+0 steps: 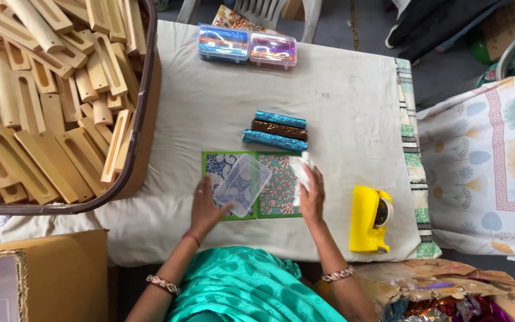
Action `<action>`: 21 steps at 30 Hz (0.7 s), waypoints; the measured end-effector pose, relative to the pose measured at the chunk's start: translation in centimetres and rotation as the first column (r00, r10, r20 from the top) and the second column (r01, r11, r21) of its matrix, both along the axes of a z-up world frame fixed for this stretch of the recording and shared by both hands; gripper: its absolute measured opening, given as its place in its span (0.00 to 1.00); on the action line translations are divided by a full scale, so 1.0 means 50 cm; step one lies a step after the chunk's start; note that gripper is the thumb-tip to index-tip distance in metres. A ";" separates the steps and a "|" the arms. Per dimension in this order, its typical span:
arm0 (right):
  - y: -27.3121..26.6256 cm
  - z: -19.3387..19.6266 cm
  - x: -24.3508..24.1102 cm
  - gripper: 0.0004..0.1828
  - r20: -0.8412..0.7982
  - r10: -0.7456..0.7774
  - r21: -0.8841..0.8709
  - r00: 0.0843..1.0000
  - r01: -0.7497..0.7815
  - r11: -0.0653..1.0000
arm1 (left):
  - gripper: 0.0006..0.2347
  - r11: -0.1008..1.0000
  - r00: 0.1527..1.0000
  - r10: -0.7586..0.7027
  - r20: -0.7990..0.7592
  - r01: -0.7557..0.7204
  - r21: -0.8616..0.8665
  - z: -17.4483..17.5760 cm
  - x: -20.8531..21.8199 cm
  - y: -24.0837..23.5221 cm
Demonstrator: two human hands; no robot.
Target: The person wipes a wooden handle with a white cloth, then wraps decorative foil around it and presses the foil to secure it, placing the finished wrapped handle on a growing stack. They repeat this for several handles and also wipe a clear plastic container with the cloth.
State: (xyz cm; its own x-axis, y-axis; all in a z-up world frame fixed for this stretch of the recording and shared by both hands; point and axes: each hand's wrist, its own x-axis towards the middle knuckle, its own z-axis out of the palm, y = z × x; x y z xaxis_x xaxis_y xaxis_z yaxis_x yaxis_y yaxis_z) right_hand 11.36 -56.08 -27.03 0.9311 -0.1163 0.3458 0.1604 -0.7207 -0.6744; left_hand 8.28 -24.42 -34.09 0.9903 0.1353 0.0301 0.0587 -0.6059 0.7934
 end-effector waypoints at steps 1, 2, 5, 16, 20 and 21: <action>0.036 0.011 0.013 0.36 0.032 0.047 0.005 0.998 -0.048 0.999 | 0.51 0.982 0.991 -0.130 0.032 0.124 0.143 0.012 -0.021 -0.003; 0.065 -0.002 0.032 0.36 0.031 0.051 0.004 0.998 -0.051 0.999 | 0.51 0.982 0.991 -0.126 0.031 0.121 0.142 0.021 -0.029 -0.010; 0.158 -0.033 0.072 0.33 -0.003 0.164 -0.186 0.986 -0.162 0.969 | 0.58 0.965 0.975 -0.223 -0.009 0.222 0.136 0.044 -0.040 -0.029; 0.201 -0.131 -0.048 0.32 -0.176 0.655 -0.306 0.735 -0.673 0.673 | 0.44 0.970 0.989 -0.127 -0.073 0.139 0.197 -0.061 -0.065 -0.033; 0.226 -0.052 0.089 0.35 -0.083 0.453 -0.462 0.888 -0.437 0.772 | 0.54 0.966 0.962 -0.173 -0.213 0.208 0.154 0.068 -0.032 -0.034; 0.239 -0.034 0.092 0.37 -0.055 0.420 -0.457 0.906 -0.397 0.796 | 0.55 0.968 0.956 -0.163 -0.243 0.202 0.146 0.070 -0.038 -0.035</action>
